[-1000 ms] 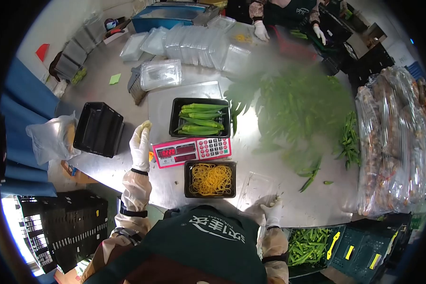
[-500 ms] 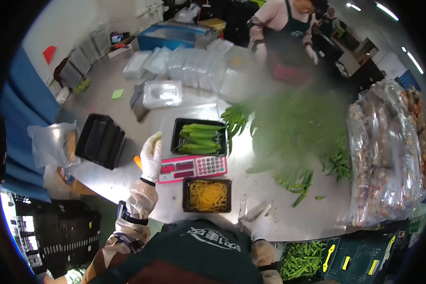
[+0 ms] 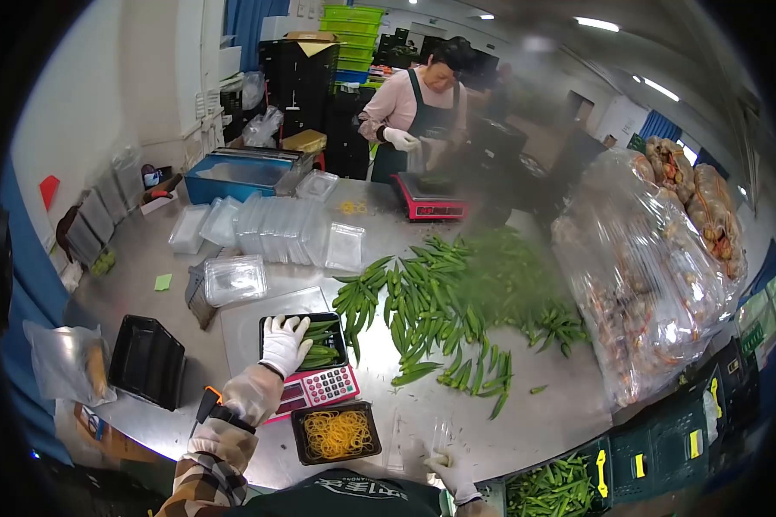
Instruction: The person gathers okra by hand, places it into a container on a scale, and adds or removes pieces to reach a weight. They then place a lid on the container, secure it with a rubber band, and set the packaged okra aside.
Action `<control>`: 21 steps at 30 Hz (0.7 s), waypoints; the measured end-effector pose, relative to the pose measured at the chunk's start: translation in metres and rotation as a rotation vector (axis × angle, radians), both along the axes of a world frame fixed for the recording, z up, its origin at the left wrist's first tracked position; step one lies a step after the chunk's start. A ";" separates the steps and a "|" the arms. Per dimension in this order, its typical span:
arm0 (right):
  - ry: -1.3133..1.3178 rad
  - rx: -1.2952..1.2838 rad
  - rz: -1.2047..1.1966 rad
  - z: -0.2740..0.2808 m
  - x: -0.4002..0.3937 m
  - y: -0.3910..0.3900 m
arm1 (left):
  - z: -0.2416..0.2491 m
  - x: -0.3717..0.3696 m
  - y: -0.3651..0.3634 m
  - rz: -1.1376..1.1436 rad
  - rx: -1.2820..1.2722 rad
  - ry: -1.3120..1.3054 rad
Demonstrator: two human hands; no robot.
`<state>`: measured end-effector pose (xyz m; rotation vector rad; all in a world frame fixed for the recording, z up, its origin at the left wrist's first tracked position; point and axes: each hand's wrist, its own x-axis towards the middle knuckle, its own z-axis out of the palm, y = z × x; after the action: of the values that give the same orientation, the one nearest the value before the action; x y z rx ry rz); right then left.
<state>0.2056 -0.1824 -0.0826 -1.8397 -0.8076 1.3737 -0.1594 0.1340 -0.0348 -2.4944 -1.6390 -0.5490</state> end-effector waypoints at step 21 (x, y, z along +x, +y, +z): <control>-0.201 0.492 0.102 0.138 -0.095 0.096 | -0.015 -0.040 0.032 0.335 0.020 0.021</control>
<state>0.1110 -0.0861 0.0554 -1.5727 -1.2341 0.9442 -0.1998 0.1663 -0.0500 -2.1353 -1.9731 -0.4914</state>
